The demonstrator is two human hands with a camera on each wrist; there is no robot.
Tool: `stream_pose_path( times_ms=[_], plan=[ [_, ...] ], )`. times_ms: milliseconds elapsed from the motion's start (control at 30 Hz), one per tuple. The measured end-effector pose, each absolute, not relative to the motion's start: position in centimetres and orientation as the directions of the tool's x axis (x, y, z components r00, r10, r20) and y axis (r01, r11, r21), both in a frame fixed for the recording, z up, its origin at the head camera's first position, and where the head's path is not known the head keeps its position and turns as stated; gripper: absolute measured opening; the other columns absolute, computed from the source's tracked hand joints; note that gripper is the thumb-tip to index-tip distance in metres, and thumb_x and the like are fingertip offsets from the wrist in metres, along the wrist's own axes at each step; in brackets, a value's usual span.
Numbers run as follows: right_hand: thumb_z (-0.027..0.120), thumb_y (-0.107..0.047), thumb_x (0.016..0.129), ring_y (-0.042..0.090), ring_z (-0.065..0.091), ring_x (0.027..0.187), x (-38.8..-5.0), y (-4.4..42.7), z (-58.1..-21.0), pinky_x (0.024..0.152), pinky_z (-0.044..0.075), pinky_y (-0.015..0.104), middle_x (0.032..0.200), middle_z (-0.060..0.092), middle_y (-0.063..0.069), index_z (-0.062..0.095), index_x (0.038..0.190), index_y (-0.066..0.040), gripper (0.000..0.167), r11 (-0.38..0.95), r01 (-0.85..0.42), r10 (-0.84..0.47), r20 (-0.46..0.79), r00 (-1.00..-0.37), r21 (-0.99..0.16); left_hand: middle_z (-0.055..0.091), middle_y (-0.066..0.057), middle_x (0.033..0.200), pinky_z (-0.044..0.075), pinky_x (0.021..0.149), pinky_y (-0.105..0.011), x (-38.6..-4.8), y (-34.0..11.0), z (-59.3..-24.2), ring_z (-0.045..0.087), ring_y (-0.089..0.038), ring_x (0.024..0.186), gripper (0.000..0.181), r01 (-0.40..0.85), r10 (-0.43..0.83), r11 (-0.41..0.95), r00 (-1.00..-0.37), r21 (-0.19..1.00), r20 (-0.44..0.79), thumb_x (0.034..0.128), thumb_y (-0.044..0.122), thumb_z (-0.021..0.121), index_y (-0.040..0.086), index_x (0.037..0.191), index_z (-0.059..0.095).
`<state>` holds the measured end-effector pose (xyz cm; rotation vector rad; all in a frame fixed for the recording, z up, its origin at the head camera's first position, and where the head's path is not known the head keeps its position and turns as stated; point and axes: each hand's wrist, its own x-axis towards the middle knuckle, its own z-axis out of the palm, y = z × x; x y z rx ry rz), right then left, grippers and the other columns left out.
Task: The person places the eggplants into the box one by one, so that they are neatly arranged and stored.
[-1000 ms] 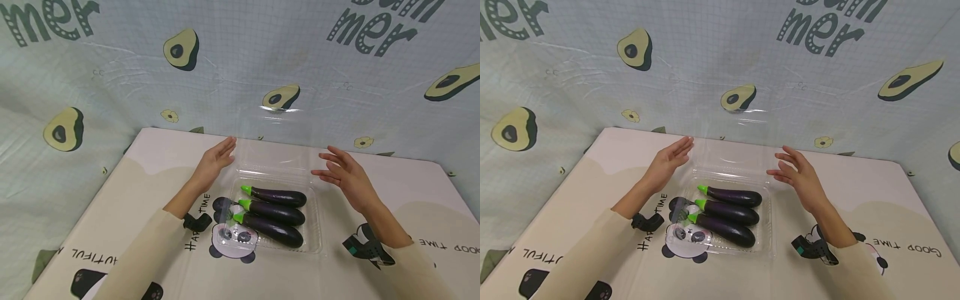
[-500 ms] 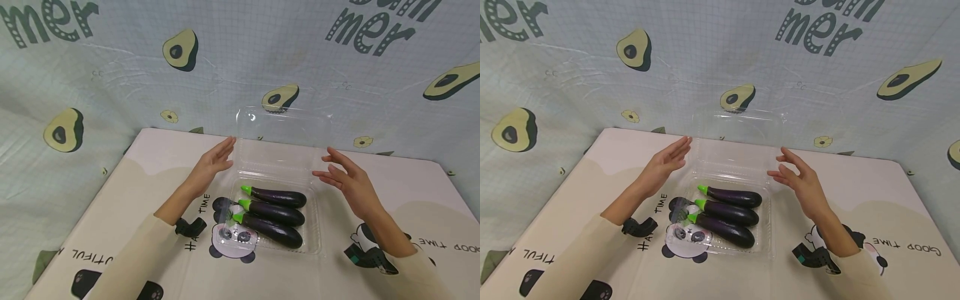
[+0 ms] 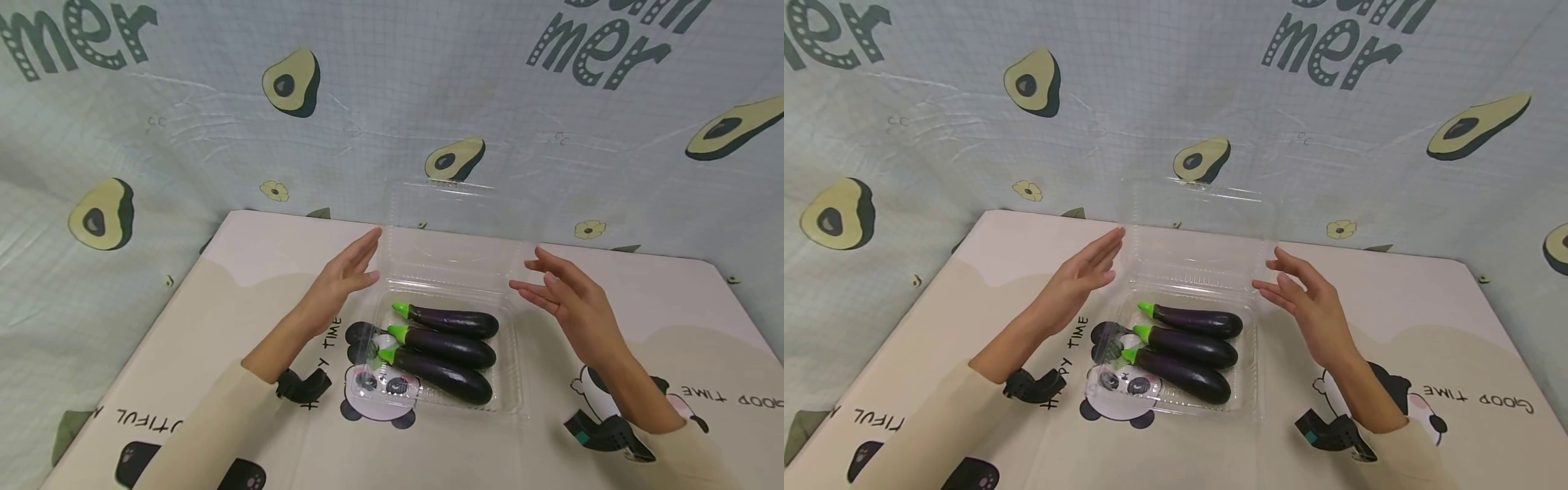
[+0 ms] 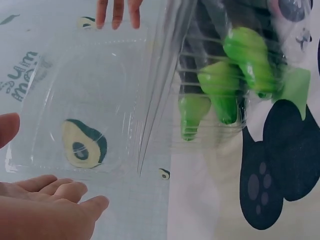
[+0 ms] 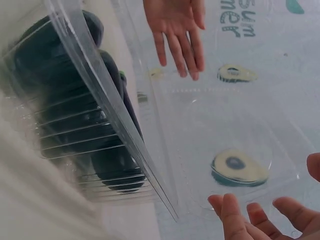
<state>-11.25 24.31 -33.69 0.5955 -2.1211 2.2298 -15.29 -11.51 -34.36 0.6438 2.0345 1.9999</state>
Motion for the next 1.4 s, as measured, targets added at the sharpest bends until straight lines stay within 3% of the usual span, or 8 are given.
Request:
stream_pose_path(
  times_ms=[300, 433, 700, 1067, 1267, 1400],
  plan=[
    [0.030, -0.001, 0.104, 0.030, 0.060, 0.112, -10.5, 24.5, -33.8, 0.095, 0.044, 0.035, 0.127, 0.047, 0.016, 0.037, 0.144, 0.002, 0.041, -0.171, -0.294, -0.293, 0.333, -0.896, -0.940, 0.012, 0.002, 0.159, 0.016, 0.113, -0.048, -13.9, -11.7, -34.3, 0.011, -0.010, 0.143, 0.072, 0.177, 0.475, -0.038, -0.862, 0.983, 0.174, 0.0955, 0.009, 0.052, 0.013, 0.154, 0.010],
    [0.028, -0.001, 0.104, 0.028, 0.059, 0.115, -9.9, 24.8, -33.9, 0.095, 0.044, 0.033, 0.132, 0.047, 0.016, 0.034, 0.146, 0.002, 0.042, -0.141, -0.294, -0.304, 0.324, -0.896, -0.945, 0.013, 0.004, 0.159, 0.018, 0.112, -0.050, -13.3, -12.0, -34.4, 0.012, -0.010, 0.143, 0.072, 0.187, 0.480, -0.025, -0.860, 0.982, 0.176, 0.0949, 0.011, 0.053, 0.016, 0.154, 0.012],
    [0.030, 0.000, 0.104, 0.027, 0.052, 0.123, -8.8, 25.0, -34.0, 0.097, 0.044, 0.031, 0.143, 0.041, 0.019, 0.032, 0.146, 0.004, 0.043, -0.043, -0.291, -0.304, 0.290, -0.907, -0.956, 0.013, -0.001, 0.159, 0.019, 0.113, -0.040, -12.2, -12.3, -34.7, 0.014, -0.013, 0.143, 0.071, 0.224, 0.475, -0.017, -0.856, 0.974, 0.205, 0.0946, 0.008, 0.055, 0.010, 0.153, 0.014],
    [0.032, 0.003, 0.103, 0.023, 0.047, 0.128, -7.1, 25.0, -33.9, 0.096, 0.043, 0.027, 0.148, 0.037, 0.018, 0.033, 0.146, 0.003, 0.043, 0.116, -0.327, -0.295, 0.282, -0.913, -0.938, 0.010, -0.001, 0.159, 0.014, 0.113, -0.048, -10.7, -12.8, -34.6, 0.012, -0.017, 0.144, 0.073, 0.292, 0.508, 0.048, -0.830, 0.955, 0.229, 0.0977, 0.032, 0.055, 0.010, 0.154, 0.014],
    [0.029, 0.001, 0.103, 0.020, 0.042, 0.132, -6.2, 25.1, -34.2, 0.099, 0.040, 0.026, 0.152, 0.031, 0.014, 0.029, 0.147, 0.004, 0.043, 0.112, -0.306, -0.311, 0.259, -0.915, -0.946, 0.009, -0.005, 0.159, 0.017, 0.109, -0.057, -9.9, -13.3, -35.0, 0.010, -0.023, 0.144, 0.070, 0.298, 0.515, 0.094, -0.831, 0.950, 0.210, 0.0996, 0.032, 0.051, 0.009, 0.154, 0.014],
    [0.024, -0.001, 0.105, 0.016, 0.039, 0.134, -5.4, 25.2, -34.4, 0.101, 0.038, 0.022, 0.154, 0.029, 0.011, 0.027, 0.148, 0.003, 0.044, 0.123, -0.301, -0.330, 0.247, -0.911, -0.946, 0.010, -0.004, 0.159, 0.020, 0.108, -0.056, -9.4, -13.6, -35.4, 0.011, -0.023, 0.144, 0.063, 0.295, 0.517, 0.097, -0.831, 0.951, 0.205, 0.1026, 0.028, 0.045, 0.008, 0.154, 0.014]
  ],
)
